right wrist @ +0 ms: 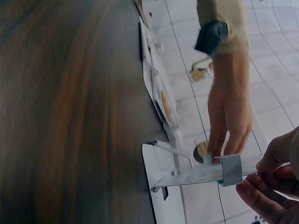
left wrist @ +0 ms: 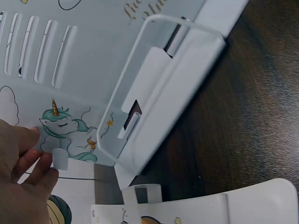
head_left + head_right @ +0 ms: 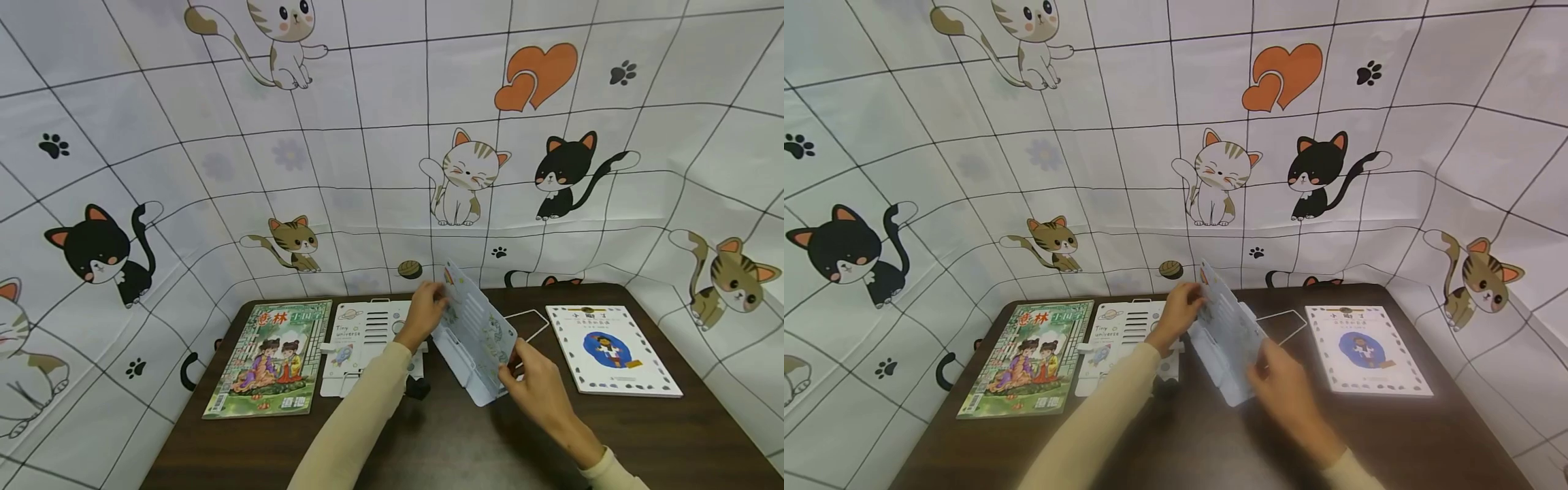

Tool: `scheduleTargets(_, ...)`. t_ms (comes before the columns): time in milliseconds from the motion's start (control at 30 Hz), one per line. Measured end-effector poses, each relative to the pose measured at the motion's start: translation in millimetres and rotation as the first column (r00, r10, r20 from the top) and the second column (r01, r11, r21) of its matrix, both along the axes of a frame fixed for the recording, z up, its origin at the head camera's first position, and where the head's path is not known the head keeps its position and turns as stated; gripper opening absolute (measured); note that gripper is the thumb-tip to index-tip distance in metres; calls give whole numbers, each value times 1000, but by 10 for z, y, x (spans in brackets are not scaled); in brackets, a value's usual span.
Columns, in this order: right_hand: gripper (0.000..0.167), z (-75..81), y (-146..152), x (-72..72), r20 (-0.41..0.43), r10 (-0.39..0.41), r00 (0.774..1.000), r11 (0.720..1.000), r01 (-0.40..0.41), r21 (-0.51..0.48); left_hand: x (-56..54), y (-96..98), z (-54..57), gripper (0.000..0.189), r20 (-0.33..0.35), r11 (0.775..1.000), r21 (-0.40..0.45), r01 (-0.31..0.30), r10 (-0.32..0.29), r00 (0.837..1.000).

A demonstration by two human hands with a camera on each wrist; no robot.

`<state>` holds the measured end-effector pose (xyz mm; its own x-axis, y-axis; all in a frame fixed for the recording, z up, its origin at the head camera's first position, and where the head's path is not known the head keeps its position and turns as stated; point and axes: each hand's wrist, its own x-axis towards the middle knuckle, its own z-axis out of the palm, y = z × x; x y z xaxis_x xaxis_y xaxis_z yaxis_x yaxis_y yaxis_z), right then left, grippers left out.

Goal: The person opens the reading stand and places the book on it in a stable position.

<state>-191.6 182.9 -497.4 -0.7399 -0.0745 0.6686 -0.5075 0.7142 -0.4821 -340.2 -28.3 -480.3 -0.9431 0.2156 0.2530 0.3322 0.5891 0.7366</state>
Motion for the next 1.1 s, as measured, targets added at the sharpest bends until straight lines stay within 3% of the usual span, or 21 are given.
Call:
scheduleTargets(167, 35, 12, -166, 7, -59, 83, 995, 996, -82, 26, -48, 48, 38, 38, -7, 999, -47, 2, -2, 1000)
scheduleTargets(433, 37, -14, -383, -31, -64, 156, 986, 988, -154, 31, -101, 83, 68, 41, -3, 997, -79, 20, -20, 1000)
scheduleTargets(533, 37, -14, -427, -26, -81, 170, 982, 985, -168, 27, -96, 82, 67, 42, 21, 997, -63, 37, -36, 999)
scheduleTargets(767, 37, 27, -477, -20, -100, 179, 979, 984, -179, 5, -80, 36, 67, 46, 4, 999, 17, 45, -45, 999)
scheduleTargets(933, 36, 27, -482, -13, -74, 168, 983, 986, -168, 7, 45, -36, 98, 47, 55, 991, 134, 16, -24, 998)
scheduleTargets(1100, 37, 41, -475, -5, -53, 163, 985, 987, -163, -6, 307, -91, 154, 34, 48, 973, 228, 24, -36, 998)
